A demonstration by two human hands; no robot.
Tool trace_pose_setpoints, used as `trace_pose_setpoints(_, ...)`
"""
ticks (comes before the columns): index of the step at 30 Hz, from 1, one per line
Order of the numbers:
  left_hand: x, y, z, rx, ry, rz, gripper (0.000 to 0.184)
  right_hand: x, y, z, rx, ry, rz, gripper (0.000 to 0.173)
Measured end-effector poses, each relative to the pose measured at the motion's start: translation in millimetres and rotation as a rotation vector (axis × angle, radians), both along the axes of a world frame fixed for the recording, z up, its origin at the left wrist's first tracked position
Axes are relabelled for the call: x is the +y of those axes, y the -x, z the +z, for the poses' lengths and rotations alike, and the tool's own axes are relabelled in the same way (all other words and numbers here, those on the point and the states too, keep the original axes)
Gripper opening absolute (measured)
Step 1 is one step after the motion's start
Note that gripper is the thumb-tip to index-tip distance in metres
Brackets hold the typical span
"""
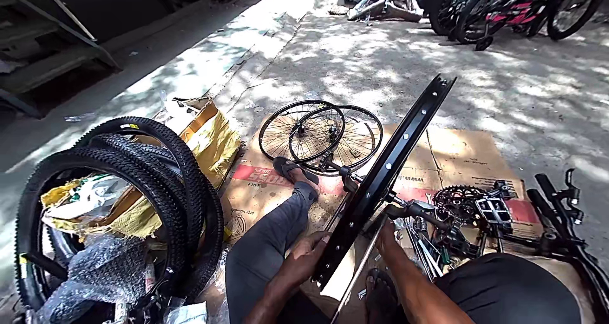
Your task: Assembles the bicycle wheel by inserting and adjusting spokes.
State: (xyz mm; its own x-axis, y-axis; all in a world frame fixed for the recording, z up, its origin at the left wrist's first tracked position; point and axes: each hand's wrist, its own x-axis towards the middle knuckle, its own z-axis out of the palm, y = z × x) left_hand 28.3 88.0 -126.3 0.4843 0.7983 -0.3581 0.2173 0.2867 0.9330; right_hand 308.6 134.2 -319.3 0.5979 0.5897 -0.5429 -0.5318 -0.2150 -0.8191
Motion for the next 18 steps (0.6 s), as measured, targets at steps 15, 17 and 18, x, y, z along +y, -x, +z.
trace_pose_setpoints(15, -19, -22, 61, -0.305, 0.213, 0.140, 0.034, -110, 52, 178, -1.104, -0.407, 0.392, 0.037)
trace_pose_setpoints(17, -11, -16, 53, -0.442, 0.149, 0.068, 0.064, -107, 52, 192, -1.219, -0.615, 0.502, 0.027)
trace_pose_setpoints(18, -10, -14, 53, -0.457, 0.097, 0.077, 0.063, -103, 52, 198, -1.255, -0.692, 0.529, 0.026)
